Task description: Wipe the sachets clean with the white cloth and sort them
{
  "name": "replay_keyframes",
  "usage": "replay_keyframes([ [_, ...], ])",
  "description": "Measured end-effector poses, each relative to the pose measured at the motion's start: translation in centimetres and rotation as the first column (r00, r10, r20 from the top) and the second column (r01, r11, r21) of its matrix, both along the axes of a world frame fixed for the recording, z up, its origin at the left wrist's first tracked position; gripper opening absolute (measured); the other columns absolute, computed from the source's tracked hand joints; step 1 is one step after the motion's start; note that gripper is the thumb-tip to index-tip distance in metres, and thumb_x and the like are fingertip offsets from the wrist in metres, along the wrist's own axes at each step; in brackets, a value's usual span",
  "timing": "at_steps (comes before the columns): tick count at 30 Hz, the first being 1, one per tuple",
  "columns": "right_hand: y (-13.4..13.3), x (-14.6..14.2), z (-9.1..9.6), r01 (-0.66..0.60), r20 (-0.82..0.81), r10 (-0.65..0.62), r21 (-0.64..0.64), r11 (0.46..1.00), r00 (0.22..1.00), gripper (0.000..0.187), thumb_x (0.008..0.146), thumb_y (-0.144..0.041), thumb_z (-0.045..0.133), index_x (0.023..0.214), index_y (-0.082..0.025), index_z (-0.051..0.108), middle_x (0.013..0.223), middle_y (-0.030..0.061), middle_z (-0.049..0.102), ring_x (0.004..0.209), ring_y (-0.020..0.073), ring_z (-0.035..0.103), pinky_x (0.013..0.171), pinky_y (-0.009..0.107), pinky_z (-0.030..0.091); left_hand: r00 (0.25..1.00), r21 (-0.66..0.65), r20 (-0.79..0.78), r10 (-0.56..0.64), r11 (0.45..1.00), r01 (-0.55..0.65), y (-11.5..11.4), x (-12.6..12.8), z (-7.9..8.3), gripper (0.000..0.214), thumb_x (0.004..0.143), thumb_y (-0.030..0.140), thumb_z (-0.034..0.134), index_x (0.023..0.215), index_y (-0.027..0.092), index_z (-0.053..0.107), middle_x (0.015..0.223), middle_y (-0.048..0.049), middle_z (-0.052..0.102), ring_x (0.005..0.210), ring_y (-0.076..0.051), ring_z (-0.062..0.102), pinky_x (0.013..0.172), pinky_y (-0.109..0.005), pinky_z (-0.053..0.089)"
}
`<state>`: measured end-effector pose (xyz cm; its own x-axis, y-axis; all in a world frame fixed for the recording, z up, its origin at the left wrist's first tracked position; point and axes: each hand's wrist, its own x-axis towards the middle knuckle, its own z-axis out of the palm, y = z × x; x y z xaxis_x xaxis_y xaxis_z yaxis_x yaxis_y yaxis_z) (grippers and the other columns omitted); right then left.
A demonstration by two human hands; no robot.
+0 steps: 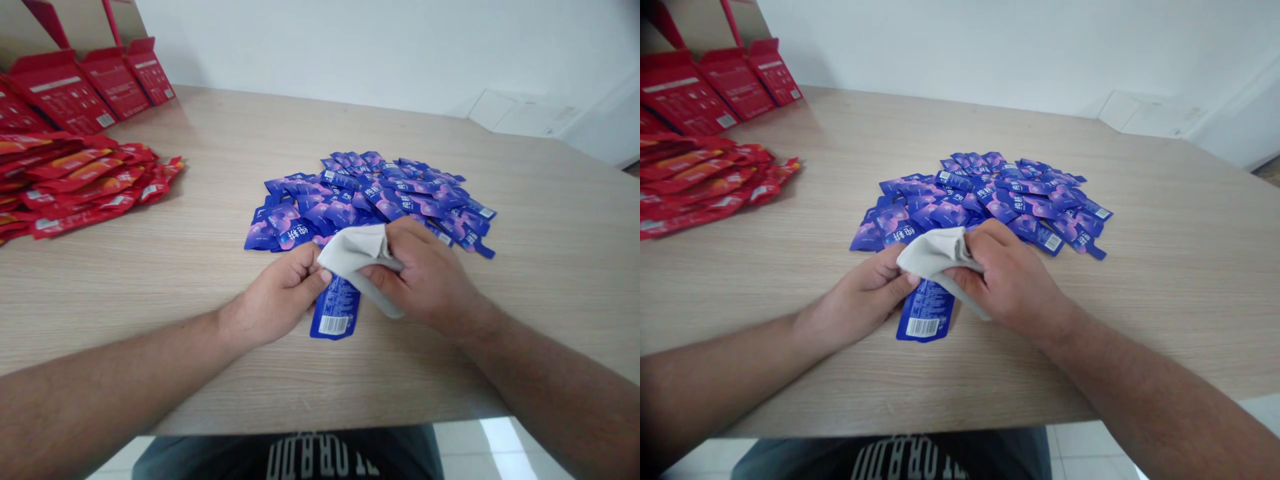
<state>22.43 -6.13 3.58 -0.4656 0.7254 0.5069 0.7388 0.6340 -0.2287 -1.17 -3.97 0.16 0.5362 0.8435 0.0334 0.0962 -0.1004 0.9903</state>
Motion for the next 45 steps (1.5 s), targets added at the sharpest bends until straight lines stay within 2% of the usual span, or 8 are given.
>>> replay_keyframes([
  [5,-1.1,-1.0,-0.4,-0.255,0.177,0.281,-0.156,0.954,0.943,0.01,0.098,-0.03,0.063,0.096,-0.021,0.06,0.098,0.0041,0.063,0.086,0.0193,0.058,0.073,0.032,0.047,0.993,0.042,0.013,0.118,0.992,-0.119,0.2,0.1,0.2,0.022,0.096,0.031,0.059,0.081,0.02,0.046,0.071,0.0038,0.049,0.062,-0.01,0.044,0.055,-0.022,0.038],
  [11,-0.1,-0.2,-0.2,-0.019,0.029,0.019,-0.019,1.0,0.999,0.023,0.1,-0.04,0.06,0.098,-0.017,0.06,0.097,0.0084,0.062,0.093,0.023,0.059,0.08,0.034,0.049,0.993,-0.07,0.095,0.075,0.995,-0.068,0.1,0.3,-0.1,0.025,0.096,0.037,0.063,0.084,0.021,0.047,0.065,0.0064,0.046,0.053,-0.008,0.039,0.05,-0.021,0.034],
  [16,-1.0,-1.0,-0.3,-0.29,0.177,0.32,-0.174,0.941,0.931,0.011,0.099,-0.031,0.061,0.096,-0.02,0.062,0.097,0.0043,0.063,0.084,0.0192,0.059,0.072,0.032,0.047,0.99,-0.01,0.072,0.119,0.993,-0.119,0.2,0.1,-0.1,0.023,0.096,0.033,0.06,0.083,0.021,0.047,0.069,0.0044,0.05,0.059,-0.01,0.043,0.054,-0.022,0.037],
  [21,-0.2,-0.3,-0.2,-0.021,0.005,0.021,-0.027,0.999,1.0,0.024,0.101,-0.04,0.059,0.102,-0.016,0.061,0.097,0.0081,0.063,0.093,0.0231,0.06,0.081,0.035,0.05,0.997,-0.049,0.068,0.025,0.999,-0.022,0.0,0.0,0.0,0.025,0.096,0.038,0.063,0.085,0.021,0.048,0.069,0.0053,0.047,0.057,-0.01,0.042,0.052,-0.022,0.036],
  [28,-1.0,-1.0,-0.7,-0.277,0.154,0.301,-0.16,0.947,0.941,0.01,0.098,-0.031,0.063,0.096,-0.021,0.062,0.098,0.004,0.063,0.085,0.0193,0.059,0.072,0.032,0.047,0.996,0.063,0.021,0.087,0.994,-0.088,0.1,0.0,0.2,0.023,0.098,0.033,0.058,0.082,0.02,0.047,0.07,0.0039,0.048,0.061,-0.01,0.042,0.055,-0.023,0.037],
  [34,0.1,0.0,-0.2,0.011,-0.076,-0.012,-0.014,1.0,0.997,0.026,0.099,-0.043,0.062,0.102,-0.017,0.063,0.095,0.0072,0.064,0.093,0.0231,0.06,0.082,0.034,0.049,0.999,0.043,-0.031,-0.029,0.999,0.03,0.0,-0.1,0.2,0.022,0.097,0.037,0.06,0.086,0.019,0.051,0.077,0.0018,0.055,0.067,-0.012,0.048,0.06,-0.024,0.042],
  [40,-1.0,-1.2,-0.5,-0.26,0.147,0.287,-0.179,0.949,0.947,0.012,0.096,-0.032,0.065,0.097,-0.02,0.062,0.099,0.0057,0.064,0.087,0.0198,0.06,0.075,0.032,0.049,0.997,0.066,-0.005,0.081,0.995,-0.08,0.2,0.0,0.3,0.024,0.097,0.034,0.058,0.081,0.02,0.048,0.07,0.0037,0.048,0.062,-0.01,0.042,0.054,-0.022,0.038],
  [45,-0.2,0.1,0.0,0.076,-0.03,-0.077,-0.013,0.997,0.997,0.015,0.098,-0.035,0.06,0.098,-0.021,0.062,0.095,0.0074,0.064,0.092,0.0244,0.062,0.078,0.035,0.053,0.999,0.026,0.026,0.034,0.999,-0.035,1.2,-0.9,1.9,0.026,0.097,0.038,0.059,0.083,0.02,0.046,0.067,0.0059,0.045,0.055,-0.008,0.041,0.05,-0.021,0.036],
])
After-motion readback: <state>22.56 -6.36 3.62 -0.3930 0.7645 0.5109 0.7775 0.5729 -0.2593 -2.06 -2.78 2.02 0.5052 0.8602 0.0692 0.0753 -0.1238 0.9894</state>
